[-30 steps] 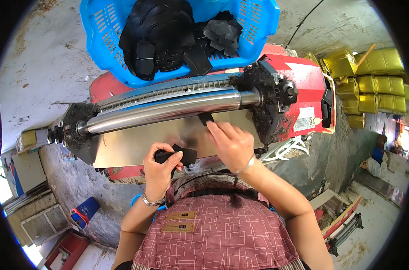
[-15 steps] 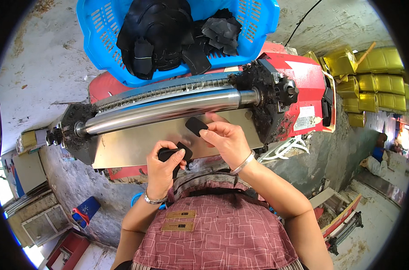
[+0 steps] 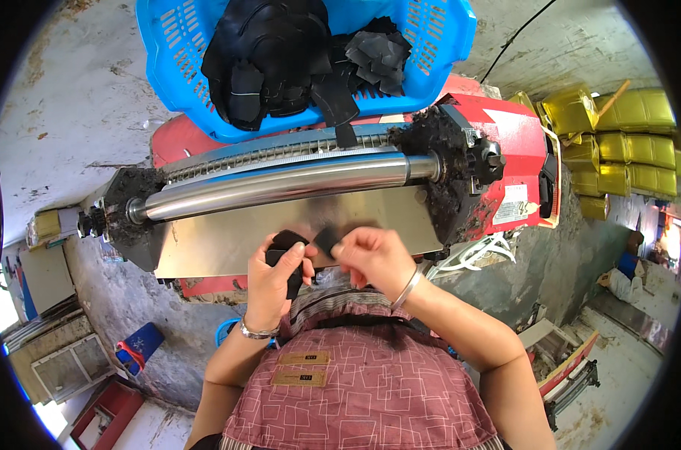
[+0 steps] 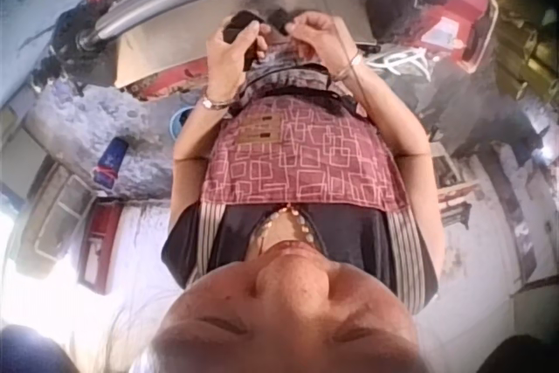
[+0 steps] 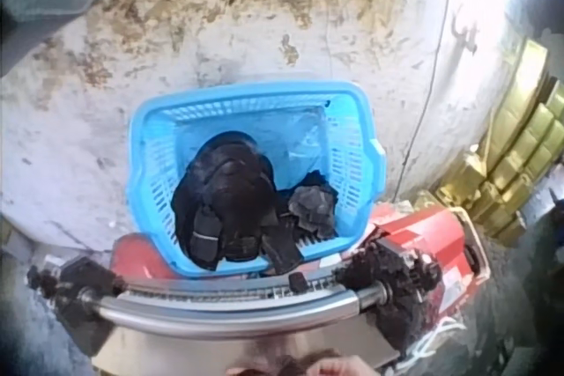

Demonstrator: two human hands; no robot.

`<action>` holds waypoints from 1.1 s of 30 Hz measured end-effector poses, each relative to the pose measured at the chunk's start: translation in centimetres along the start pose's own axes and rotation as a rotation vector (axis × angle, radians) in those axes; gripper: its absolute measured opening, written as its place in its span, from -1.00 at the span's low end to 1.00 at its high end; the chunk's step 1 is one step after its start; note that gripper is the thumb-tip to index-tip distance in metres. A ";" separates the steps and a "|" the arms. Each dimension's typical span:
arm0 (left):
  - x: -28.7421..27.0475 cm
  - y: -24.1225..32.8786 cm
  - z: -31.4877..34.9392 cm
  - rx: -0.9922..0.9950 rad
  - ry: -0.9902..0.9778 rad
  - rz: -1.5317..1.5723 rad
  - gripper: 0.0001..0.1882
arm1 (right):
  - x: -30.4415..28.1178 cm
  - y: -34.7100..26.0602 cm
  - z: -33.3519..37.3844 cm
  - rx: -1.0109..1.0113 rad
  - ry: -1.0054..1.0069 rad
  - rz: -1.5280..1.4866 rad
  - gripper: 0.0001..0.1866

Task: Apply adhesive or process shoe component parts using a roller machine.

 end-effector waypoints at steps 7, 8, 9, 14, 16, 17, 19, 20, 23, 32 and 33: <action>1.2 -1.1 0.1 -0.264 -0.197 -0.072 -0.82 | -1.7 -0.1 -1.5 0.061 0.271 -0.570 -0.80; 1.4 -1.0 0.3 -0.286 -0.221 -0.191 -0.84 | -0.8 -0.9 -1.2 -0.055 0.161 -0.324 -0.81; 1.6 -1.0 0.2 -0.248 -0.246 -0.350 -0.83 | 0.0 -1.8 -0.8 -0.169 0.051 -0.077 -0.81; 0.8 -0.1 0.5 -0.131 -0.158 -0.557 -0.90 | -1.0 -1.9 1.1 -0.246 -0.077 0.404 -0.80; 1.2 0.5 0.5 0.002 -0.201 -0.684 -0.90 | -0.7 -1.7 1.3 -0.181 -0.057 0.231 -0.82; 1.7 1.0 0.6 0.138 -0.242 -0.810 -0.89 | -0.5 -1.6 1.4 -0.116 -0.038 0.059 -0.84; 2.1 1.1 0.7 0.209 -0.262 -0.911 -0.87 | -0.6 -3.2 1.6 -0.312 -0.010 0.398 -0.83; 2.3 1.1 0.8 0.231 -0.293 -0.923 -0.87 | -0.5 -3.1 1.7 -0.384 -0.092 0.497 -0.83; 2.1 0.9 0.8 0.254 -0.298 -0.873 -0.83 | -1.0 -2.3 1.6 -0.461 -0.119 0.573 -0.86; 1.4 0.1 -0.1 -0.343 -0.346 0.171 -0.64 | -2.4 0.7 -1.4 -0.006 0.418 -0.617 -0.81; 1.5 0.1 0.0 -0.320 -0.396 0.101 -0.63 | -1.8 0.4 -1.2 -0.008 0.357 -0.574 -0.80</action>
Point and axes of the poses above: each hand's wrist, its own z-axis away from the middle knuckle, its own x-axis out of the palm, y = z × x, the point moved 5 cm from there along -z, towards the middle knuckle, and after that the axes turned 10 degrees about -x, right-handed, at the moved point
